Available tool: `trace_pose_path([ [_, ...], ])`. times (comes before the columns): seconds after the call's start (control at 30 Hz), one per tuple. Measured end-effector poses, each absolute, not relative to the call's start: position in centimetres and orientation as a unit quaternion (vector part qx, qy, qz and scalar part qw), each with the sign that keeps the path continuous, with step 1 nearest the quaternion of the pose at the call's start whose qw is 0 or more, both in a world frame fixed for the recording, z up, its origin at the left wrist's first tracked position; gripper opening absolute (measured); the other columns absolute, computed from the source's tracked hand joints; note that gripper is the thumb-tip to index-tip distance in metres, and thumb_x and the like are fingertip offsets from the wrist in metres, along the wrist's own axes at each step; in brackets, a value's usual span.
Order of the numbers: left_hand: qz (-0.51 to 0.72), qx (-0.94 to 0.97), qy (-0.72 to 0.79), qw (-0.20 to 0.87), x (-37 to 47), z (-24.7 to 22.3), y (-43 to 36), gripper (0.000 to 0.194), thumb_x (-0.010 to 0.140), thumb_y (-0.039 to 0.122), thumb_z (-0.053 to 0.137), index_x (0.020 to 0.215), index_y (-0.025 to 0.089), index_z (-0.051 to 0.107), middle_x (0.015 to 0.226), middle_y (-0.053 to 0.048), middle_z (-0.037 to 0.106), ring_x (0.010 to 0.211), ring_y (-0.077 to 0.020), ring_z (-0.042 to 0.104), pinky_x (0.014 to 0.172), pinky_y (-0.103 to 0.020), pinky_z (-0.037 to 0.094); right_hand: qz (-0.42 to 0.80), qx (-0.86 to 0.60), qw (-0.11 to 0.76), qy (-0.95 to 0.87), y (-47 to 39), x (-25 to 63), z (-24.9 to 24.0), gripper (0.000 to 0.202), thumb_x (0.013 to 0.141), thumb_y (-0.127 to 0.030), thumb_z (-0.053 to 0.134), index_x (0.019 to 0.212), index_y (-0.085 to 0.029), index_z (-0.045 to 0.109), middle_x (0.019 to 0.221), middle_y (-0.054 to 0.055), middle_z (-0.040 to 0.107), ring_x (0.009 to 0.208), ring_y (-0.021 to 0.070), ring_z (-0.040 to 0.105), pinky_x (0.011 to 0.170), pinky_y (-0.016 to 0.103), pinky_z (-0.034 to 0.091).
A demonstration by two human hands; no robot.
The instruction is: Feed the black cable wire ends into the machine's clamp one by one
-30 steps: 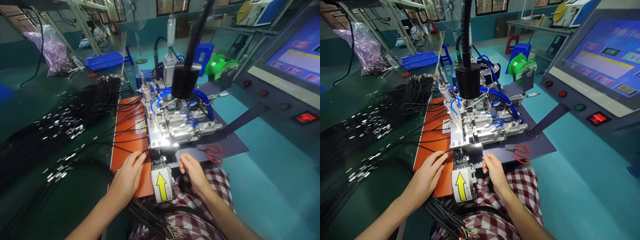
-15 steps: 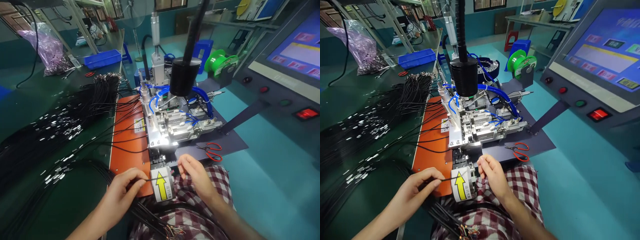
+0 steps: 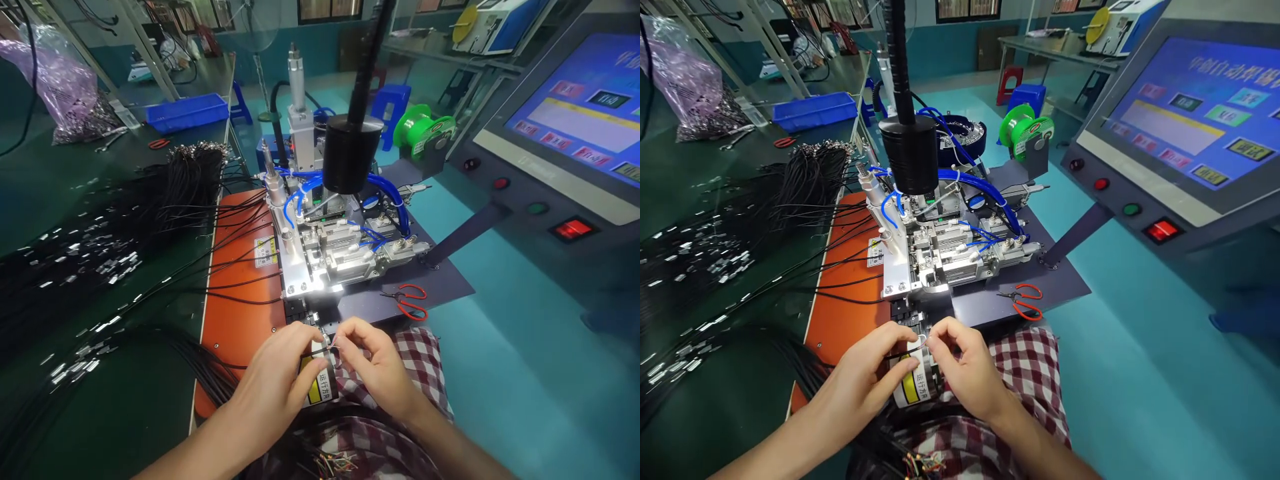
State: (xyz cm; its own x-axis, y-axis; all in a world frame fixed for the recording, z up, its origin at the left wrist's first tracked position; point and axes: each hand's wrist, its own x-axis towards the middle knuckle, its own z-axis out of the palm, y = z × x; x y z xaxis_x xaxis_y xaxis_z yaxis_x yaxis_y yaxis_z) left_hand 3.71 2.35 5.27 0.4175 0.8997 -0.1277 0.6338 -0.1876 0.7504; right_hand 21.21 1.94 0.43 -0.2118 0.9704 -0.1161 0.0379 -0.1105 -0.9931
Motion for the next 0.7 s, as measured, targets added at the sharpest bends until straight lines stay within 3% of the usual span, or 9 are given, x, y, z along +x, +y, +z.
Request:
trace_pose_path([
  [0.1, 0.215, 0.691, 0.518, 0.456, 4.5, 4.7, 2.9, 0.02, 0.089, 0.028, 0.044, 0.082, 0.019, 0.06, 0.07, 0.0, 0.057, 0.062, -0.013, 0.051, 0.056, -0.022, 0.041, 0.599, -0.464, 0.423, -0.497, 2.2, 21.4, 0.5, 0.023, 0.09, -0.036, 0.047, 0.075, -0.02, 0.052, 0.061, -0.003, 0.046, 0.053, 0.0113, 0.042, 0.051, 0.024, 0.037],
  [0.2, 0.239, 0.608, 0.523, 0.547, 4.5, 4.2, 3.2, 0.022, 0.089, 0.033, 0.047, 0.085, 0.018, 0.062, 0.064, 0.002, 0.055, 0.05, -0.0091, 0.045, 0.045, -0.019, 0.035, 0.633, -0.445, 0.433, -0.462, 2.6, 21.4, 0.5, 0.024, 0.089, -0.038, 0.047, 0.076, -0.02, 0.053, 0.062, -0.003, 0.047, 0.052, 0.0109, 0.043, 0.05, 0.024, 0.037],
  [0.7, 0.253, 0.547, 0.507, 0.616, 3.8, 4.2, 2.7, 0.023, 0.089, 0.034, 0.047, 0.084, 0.017, 0.062, 0.068, 0.003, 0.055, 0.043, -0.0037, 0.035, 0.037, -0.017, 0.023, 0.732, -0.349, 0.449, -0.374, 3.0, 20.2, -0.6, 0.028, 0.083, -0.042, 0.059, 0.076, -0.016, 0.053, 0.052, -0.006, 0.045, 0.043, 0.0058, 0.036, 0.042, 0.019, 0.026],
])
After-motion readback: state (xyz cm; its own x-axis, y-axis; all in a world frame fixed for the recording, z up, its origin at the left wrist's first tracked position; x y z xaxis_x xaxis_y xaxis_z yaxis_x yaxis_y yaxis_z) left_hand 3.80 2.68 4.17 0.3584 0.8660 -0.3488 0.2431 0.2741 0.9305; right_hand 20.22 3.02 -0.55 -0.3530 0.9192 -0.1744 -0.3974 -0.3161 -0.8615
